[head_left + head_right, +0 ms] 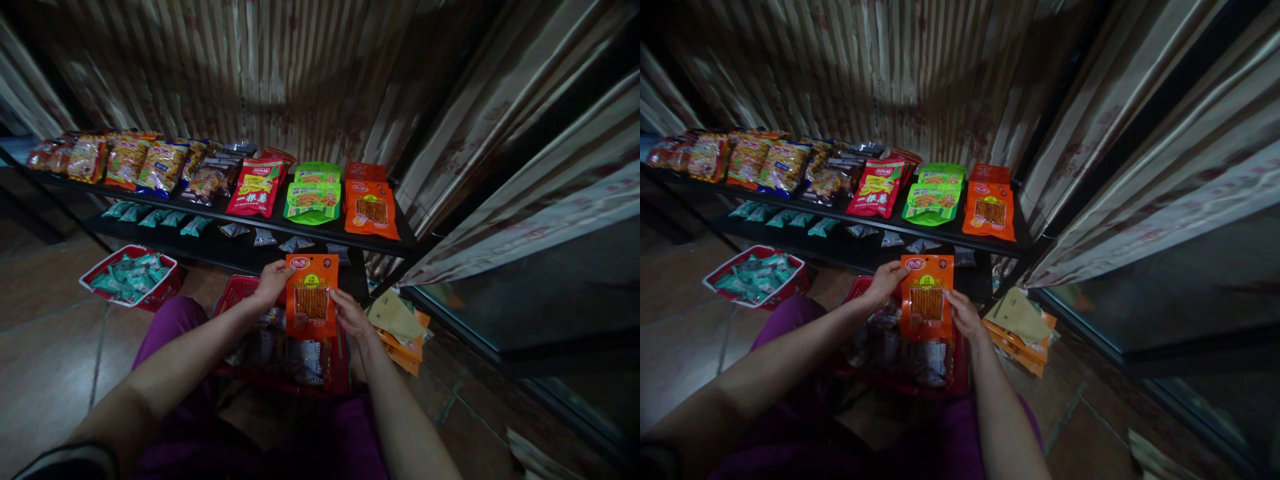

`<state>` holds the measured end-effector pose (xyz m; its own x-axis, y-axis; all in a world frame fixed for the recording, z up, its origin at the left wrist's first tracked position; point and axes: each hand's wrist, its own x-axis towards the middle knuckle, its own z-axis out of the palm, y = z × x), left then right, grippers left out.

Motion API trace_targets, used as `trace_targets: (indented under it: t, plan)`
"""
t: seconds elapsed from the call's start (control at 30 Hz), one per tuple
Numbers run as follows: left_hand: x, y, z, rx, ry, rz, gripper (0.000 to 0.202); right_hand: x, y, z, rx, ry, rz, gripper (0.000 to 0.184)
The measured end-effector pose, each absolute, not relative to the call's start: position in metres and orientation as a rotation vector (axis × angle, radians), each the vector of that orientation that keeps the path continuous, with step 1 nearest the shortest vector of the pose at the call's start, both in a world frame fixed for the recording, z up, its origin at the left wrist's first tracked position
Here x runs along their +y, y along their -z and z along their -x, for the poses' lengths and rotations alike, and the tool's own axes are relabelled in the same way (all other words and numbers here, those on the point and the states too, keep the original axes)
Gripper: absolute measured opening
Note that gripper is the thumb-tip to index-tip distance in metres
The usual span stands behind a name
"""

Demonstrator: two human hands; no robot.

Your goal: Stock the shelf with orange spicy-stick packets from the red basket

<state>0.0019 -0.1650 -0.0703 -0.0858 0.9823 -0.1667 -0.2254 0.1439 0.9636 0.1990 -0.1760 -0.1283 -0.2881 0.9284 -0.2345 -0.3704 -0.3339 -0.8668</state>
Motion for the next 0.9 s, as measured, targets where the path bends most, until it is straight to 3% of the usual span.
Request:
trace_targets:
  t: [0.6,0.9]
  plan:
    - [-0.156,0.073,-0.008,1.287,-1.147,-0.892,0.013,-0.163,0.138,-0.193,-0.739,-1.71,0.994,0.029]
    - [-0.16,0.037,-0.005,1.239,-1.098,-0.888,0.014,-0.194,0.088,-0.182,-0.807,-1.488,1.069,0.033]
